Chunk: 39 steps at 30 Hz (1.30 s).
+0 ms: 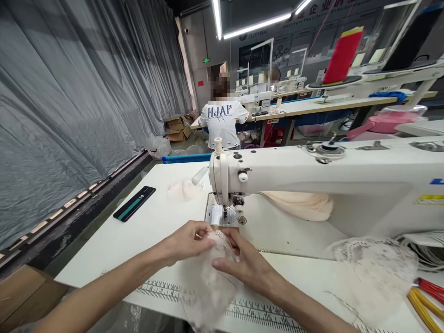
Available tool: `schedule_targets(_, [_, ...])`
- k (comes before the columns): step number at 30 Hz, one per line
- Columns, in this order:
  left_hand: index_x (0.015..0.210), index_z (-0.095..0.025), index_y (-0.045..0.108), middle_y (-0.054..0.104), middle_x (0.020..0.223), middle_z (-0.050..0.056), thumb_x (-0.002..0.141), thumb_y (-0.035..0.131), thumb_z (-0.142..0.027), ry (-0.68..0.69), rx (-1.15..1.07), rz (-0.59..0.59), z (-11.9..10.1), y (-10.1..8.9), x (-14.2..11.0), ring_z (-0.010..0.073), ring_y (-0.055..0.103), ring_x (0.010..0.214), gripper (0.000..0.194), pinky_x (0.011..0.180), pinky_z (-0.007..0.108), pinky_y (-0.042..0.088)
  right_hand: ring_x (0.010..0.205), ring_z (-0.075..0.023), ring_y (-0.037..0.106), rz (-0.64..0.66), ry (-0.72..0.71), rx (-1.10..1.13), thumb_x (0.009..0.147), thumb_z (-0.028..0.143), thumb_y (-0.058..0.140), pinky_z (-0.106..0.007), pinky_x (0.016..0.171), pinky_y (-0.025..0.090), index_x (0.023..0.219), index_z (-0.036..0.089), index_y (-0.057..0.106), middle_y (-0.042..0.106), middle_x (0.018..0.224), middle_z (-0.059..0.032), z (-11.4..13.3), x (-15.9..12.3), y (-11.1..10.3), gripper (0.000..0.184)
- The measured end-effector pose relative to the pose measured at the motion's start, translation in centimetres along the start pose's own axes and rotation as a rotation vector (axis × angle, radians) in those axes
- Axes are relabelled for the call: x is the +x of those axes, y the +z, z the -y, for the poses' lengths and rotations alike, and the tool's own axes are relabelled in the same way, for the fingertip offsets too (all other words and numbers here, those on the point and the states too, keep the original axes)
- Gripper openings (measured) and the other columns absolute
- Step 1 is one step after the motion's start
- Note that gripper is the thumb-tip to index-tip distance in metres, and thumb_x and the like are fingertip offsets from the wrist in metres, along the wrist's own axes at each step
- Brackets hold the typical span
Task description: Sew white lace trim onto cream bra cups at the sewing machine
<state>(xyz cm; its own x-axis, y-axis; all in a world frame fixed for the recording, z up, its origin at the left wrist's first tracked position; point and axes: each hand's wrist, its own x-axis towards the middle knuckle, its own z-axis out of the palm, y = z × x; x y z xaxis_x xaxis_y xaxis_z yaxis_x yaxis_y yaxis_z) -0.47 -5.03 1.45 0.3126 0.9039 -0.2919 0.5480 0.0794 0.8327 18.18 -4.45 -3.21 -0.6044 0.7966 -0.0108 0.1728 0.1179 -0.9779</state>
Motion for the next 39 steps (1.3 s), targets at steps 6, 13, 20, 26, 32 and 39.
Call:
schedule_targets(6, [0.076,-0.015,0.057,0.047,0.070,-0.003,0.071,0.065,-0.032,0.016,-0.188,0.106,-1.3,1.0,-4.2,0.0084,0.038,0.060,0.020,0.054,0.021,0.028,0.074,-0.0168,0.051,0.036,0.033,0.173,0.073,0.049,0.066,-0.026,0.065,0.040,0.079,0.016,0.057,0.056,0.076,-0.0002,1.6,-3.4,0.8,0.035])
schedule_targets(13, [0.071,-0.015,0.064,0.058,0.079,0.001,0.067,0.073,-0.034,0.166,-0.204,0.076,-0.9,3.9,-5.0,0.0132,0.048,0.077,0.022,0.074,0.026,0.035,0.064,-0.0126,0.042,0.003,0.031,-0.009,0.074,0.047,0.066,-0.023,0.058,0.033,0.074,0.015,0.059,0.050,0.066,0.0021,2.0,-7.8,0.2,0.033])
schedule_targets(20, [0.079,-0.013,0.067,0.060,0.077,0.002,0.065,0.075,-0.036,0.119,-0.341,0.167,-2.0,7.1,-5.6,0.0127,0.049,0.074,0.029,0.069,0.023,0.037,0.063,-0.0117,0.040,-0.039,0.021,0.036,0.081,0.045,0.059,-0.023,0.058,0.032,0.069,0.015,0.059,0.048,0.064,0.0019,2.0,-11.4,-0.1,0.032])
schedule_targets(26, [0.070,-0.012,0.068,0.056,0.065,0.000,0.059,0.078,-0.037,0.074,-0.332,0.181,-2.8,9.8,-5.7,0.0106,0.044,0.065,0.029,0.063,0.023,0.034,0.061,-0.0110,0.038,-0.046,0.092,0.137,0.078,0.047,0.063,-0.023,0.054,0.028,0.072,0.014,0.058,0.045,0.063,0.0022,1.1,-14.1,-0.4,0.034])
schedule_targets(32, [0.077,-0.012,0.072,0.062,0.069,0.004,0.066,0.073,-0.031,0.099,-0.334,0.264,-3.4,11.9,-5.0,0.0125,0.049,0.067,0.022,0.064,0.024,0.036,0.061,-0.0105,0.035,-0.042,0.167,0.157,0.078,0.048,0.062,-0.023,0.054,0.026,0.074,0.012,0.060,0.043,0.063,0.0023,0.2,-16.2,-0.9,0.036])
schedule_targets(39, [0.078,-0.011,0.067,0.057,0.065,0.001,0.065,0.074,-0.038,0.030,-0.288,0.349,-4.2,14.1,-3.9,0.0090,0.044,0.061,0.031,0.057,0.020,0.032,0.066,-0.0116,0.041,-0.129,0.037,0.102,0.078,0.046,0.062,-0.022,0.060,0.032,0.071,0.013,0.061,0.048,0.068,0.0009,-0.8,-18.6,-1.9,0.033])
